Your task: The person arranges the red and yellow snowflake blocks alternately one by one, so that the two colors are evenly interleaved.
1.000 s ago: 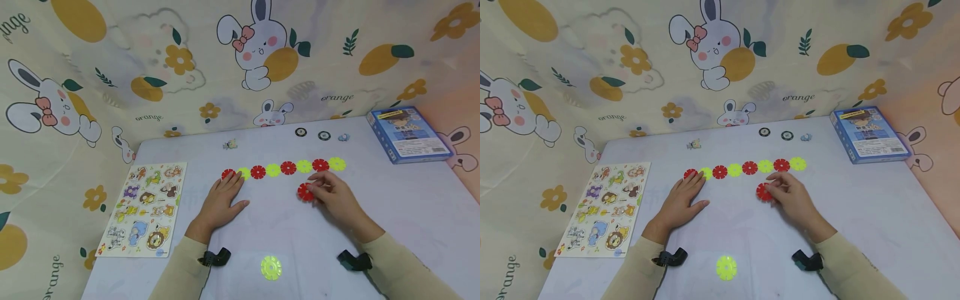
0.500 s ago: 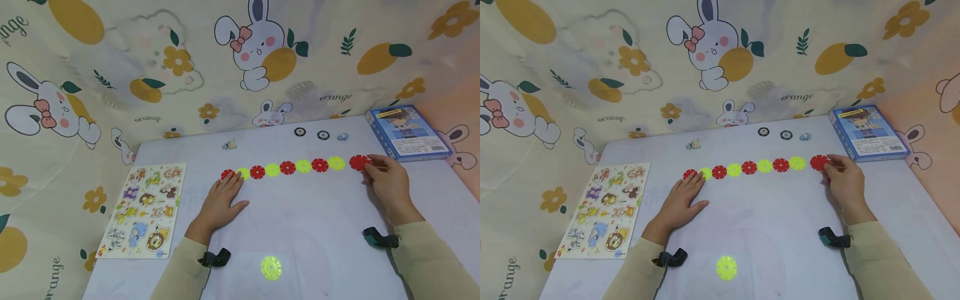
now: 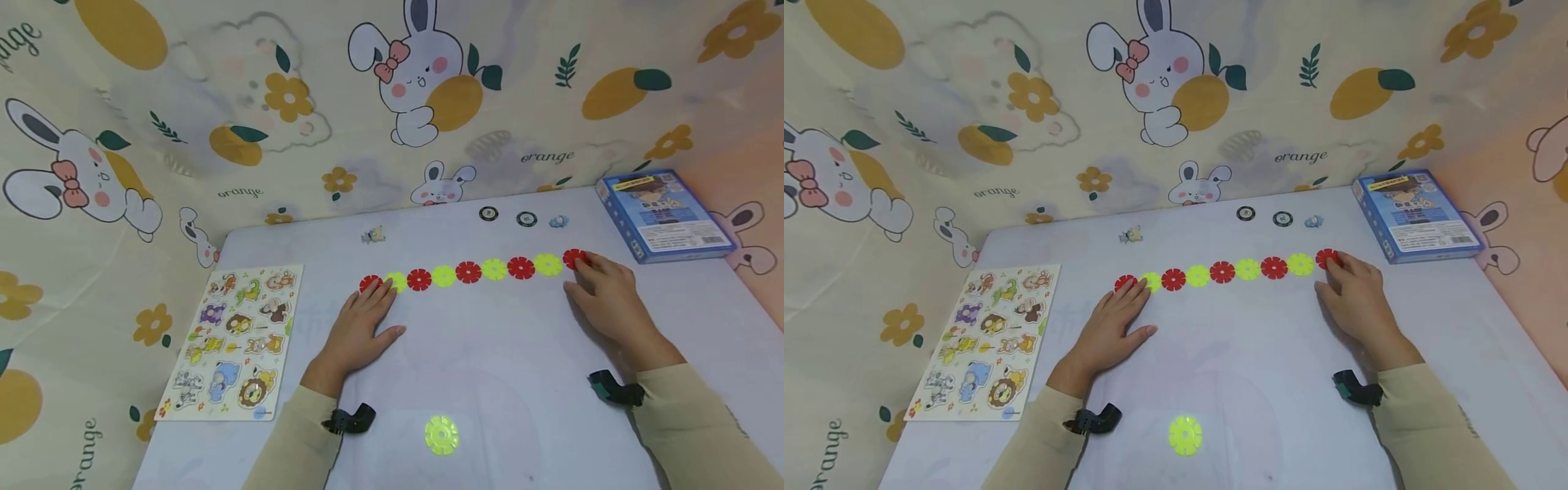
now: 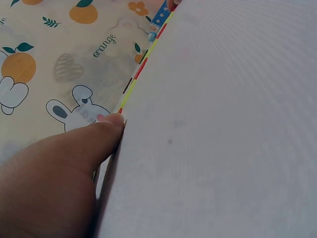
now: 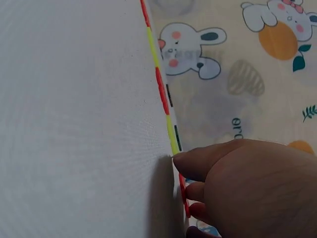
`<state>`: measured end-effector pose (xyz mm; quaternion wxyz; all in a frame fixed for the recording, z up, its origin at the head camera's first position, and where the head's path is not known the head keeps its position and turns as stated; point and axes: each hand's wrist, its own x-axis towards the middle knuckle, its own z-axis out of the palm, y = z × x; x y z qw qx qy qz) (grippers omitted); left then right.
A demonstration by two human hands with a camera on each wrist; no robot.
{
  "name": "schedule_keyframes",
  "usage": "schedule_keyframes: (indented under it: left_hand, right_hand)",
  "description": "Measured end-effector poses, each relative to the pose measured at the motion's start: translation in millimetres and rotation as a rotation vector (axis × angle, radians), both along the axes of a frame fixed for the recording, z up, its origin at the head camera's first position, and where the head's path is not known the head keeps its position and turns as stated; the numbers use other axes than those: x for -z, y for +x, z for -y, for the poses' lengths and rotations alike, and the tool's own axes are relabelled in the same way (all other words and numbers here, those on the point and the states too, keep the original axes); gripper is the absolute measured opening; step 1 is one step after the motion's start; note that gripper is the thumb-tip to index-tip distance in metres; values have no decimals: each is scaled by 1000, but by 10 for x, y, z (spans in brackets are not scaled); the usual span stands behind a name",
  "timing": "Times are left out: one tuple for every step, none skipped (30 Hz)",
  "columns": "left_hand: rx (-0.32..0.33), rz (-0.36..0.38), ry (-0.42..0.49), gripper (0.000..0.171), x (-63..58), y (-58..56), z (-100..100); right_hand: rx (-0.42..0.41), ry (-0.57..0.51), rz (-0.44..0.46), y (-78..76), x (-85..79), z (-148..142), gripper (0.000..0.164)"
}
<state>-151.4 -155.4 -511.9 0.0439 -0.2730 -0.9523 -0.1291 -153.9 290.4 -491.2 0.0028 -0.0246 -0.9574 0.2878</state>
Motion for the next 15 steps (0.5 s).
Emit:
schedule_keyframes:
  left_hand:
    - [1,1,1,74,1,-1,-1]
    - [2,1,2,74,3,-4,-1]
    - [2,3,3,74,5,-6,0]
    - [3,3,3,75,10,-8,1]
    - [4,3,5,75,15,-12,3]
    - [4,3,6,75,18,-14,4]
    - [4,1,7,75,20,-15,4]
    - [3,-1,9,75,20,-15,5]
    - [3,-4,10,75,20,-14,6]
    - [2,-8,11,74,19,-13,5]
    - [1,-8,11,74,18,-10,5]
    - [1,-9,11,75,18,-8,5]
    - [1,-9,11,74,17,-5,4]
    - [1,-9,10,74,18,-4,4]
    - [1,-8,10,75,18,-3,4]
  right_hand:
    - [1,0,1,2,-1,4,71]
    - [1,3,-1,5,-3,9,71]
    - [-3,7,-6,8,-6,14,71]
    - [-8,12,-9,9,-9,18,71]
    - [-10,17,-10,10,-11,22,72]
    - [-12,19,-10,9,-11,25,72]
    - [-13,24,-10,6,-8,26,73]
    - [-16,30,-10,3,-5,26,73]
    - [-22,40,-12,0,-3,26,74]
    - [-27,53,-9,-3,4,23,74]
    - [-31,63,-4,-3,7,22,75]
    - [-35,72,-2,-4,11,20,76]
    - [-39,84,-2,-3,14,18,76]
    - [-42,93,-4,1,16,19,76]
    - [-43,102,-5,4,17,20,77]
